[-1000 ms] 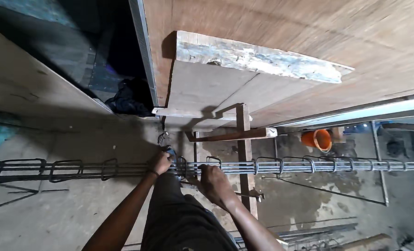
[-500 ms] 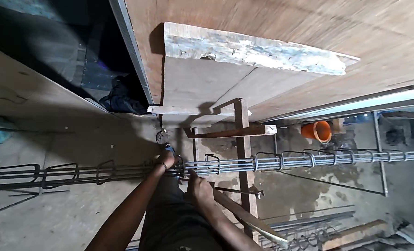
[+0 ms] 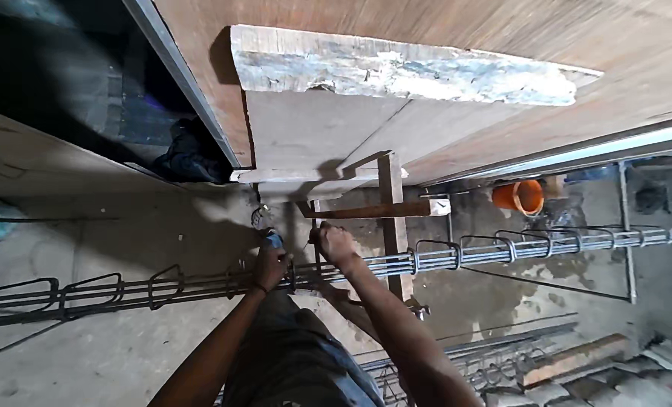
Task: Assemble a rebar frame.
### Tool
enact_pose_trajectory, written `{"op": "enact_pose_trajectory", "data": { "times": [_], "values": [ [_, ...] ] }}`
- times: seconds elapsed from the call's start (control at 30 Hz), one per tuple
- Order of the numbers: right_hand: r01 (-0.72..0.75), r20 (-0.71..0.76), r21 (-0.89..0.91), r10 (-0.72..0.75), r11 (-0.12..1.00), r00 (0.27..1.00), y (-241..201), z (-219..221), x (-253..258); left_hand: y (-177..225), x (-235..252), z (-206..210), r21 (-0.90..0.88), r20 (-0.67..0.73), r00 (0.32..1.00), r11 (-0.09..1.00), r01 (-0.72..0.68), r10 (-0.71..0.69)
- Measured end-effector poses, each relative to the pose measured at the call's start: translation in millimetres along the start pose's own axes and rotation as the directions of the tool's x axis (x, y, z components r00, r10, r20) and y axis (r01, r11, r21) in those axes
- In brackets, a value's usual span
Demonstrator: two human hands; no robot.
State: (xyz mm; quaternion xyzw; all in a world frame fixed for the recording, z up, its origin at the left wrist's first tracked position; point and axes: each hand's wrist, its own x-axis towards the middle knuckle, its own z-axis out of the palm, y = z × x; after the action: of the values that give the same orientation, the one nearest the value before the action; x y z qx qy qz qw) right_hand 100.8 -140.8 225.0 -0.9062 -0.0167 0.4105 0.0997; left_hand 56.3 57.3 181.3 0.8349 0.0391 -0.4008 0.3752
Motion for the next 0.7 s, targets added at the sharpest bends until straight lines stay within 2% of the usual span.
{"op": "enact_pose_trajectory", "data": {
  "times": [0.1, 0.17, 0.23, 0.27, 0.33, 0.4, 0.47, 0.6, 0.7],
  "values": [
    [0.179, 0.036, 0.129, -0.185, 0.975, 0.982, 31, 17, 45, 0, -3, 1, -0.023, 0.045, 0.999, 0.999, 0.024, -0.023],
    [0.246, 0.046, 0.044, -0.248, 0.968, 0.968, 38, 16, 51, -2, -6, 5, -0.039, 0.027, 0.999, 0.998, 0.039, -0.038],
    [0.198, 0.069, -0.1, -0.192, 0.975, 0.979, 35, 7, 48, 0, -8, 6, -0.046, 0.001, 0.998, 0.997, 0.061, -0.061],
    [0.171, 0.07, -0.082, -0.165, 0.982, 0.984, 36, 6, 47, 0, -8, 8, -0.046, -0.015, 0.998, 0.997, 0.067, -0.067],
    [0.114, 0.083, 0.168, -0.129, 0.979, 0.988, 40, 13, 51, 0, -9, 10, -0.048, -0.04, 0.996, 0.996, 0.074, -0.076],
    [0.023, 0.133, 0.428, -0.088, 0.904, 0.987, 47, 29, 61, 0, -9, 11, -0.051, -0.049, 0.995, 0.995, 0.082, -0.084],
    [-0.038, 0.197, 0.587, -0.097, 0.809, 0.976, 52, 45, 69, 1, -7, 9, -0.061, -0.044, 0.995, 0.994, 0.087, -0.09],
    [-0.172, 0.294, 0.697, -0.059, 0.696, 0.954, 49, 56, 70, 1, -5, 8, -0.073, -0.031, 0.996, 0.994, 0.081, -0.084],
    [-0.164, 0.317, 0.64, -0.064, 0.75, 0.946, 49, 58, 71, 1, -4, 8, -0.072, -0.02, 0.996, 0.994, 0.086, -0.088]
  ]
}}
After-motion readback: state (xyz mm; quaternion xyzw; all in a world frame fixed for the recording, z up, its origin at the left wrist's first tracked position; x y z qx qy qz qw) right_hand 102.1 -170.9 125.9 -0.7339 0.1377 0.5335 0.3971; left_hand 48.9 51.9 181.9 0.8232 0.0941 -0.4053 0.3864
